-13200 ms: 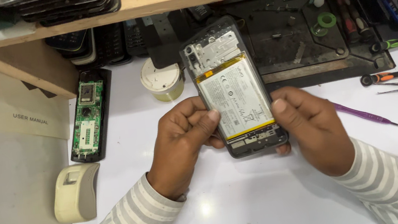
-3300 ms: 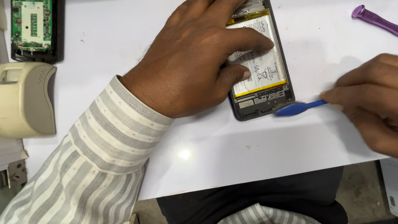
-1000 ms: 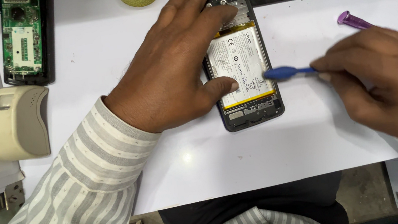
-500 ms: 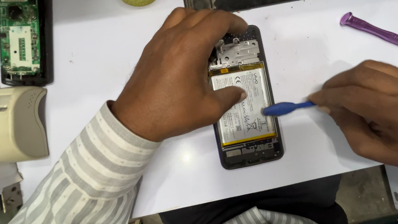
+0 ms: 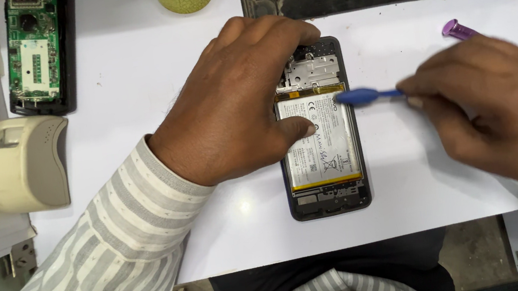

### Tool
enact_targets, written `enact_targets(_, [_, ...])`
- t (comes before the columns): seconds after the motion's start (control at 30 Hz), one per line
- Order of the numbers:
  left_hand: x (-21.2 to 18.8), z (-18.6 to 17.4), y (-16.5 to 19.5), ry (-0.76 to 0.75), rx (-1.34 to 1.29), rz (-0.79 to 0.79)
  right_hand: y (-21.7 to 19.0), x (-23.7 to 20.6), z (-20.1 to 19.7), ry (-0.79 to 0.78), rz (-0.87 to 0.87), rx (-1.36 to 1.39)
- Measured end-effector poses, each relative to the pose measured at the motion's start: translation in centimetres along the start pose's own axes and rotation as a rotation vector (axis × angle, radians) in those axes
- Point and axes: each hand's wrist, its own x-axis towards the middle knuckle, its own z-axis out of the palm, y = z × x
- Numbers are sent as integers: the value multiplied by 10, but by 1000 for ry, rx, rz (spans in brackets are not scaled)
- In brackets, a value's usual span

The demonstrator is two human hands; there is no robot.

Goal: The person works on an opened smartphone on a white workbench, using a purple screwdriver to unscrew and pry at the internal components near the battery. They then use a blue pry tool and a brush to scrape and brush the phone's interior edges and the inside of the back cover.

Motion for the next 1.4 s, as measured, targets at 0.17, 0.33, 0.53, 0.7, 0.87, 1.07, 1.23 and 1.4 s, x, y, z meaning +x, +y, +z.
enact_targets(0.17, [-1, 2, -3, 16, 10, 20, 1, -26, 2, -206, 127, 19])
enact_targets(0.33, [1, 3, -3, 6, 14, 13, 1, -42, 3, -232, 185, 110])
enact_targets(0.53, [2, 3, -4, 3, 10, 20, 9, -23, 4, -209, 144, 57])
enact_targets(0.7, [2, -2, -4, 2, 2, 10, 6, 11, 2, -13, 47, -2])
enact_targets(0.87, [3, -4, -4, -2, -1, -1, 2, 30, -1, 42, -22, -31])
enact_targets(1.07, [8, -2, -1, 27, 36, -18, 17, 44, -2, 97, -90, -74])
enact_targets(1.23, [19, -12, -11, 111, 109, -356, 29, 57, -3, 113, -100, -45])
enact_targets(1.4, [28, -14, -28, 130, 80, -374, 35, 68, 3, 113, -53, -52])
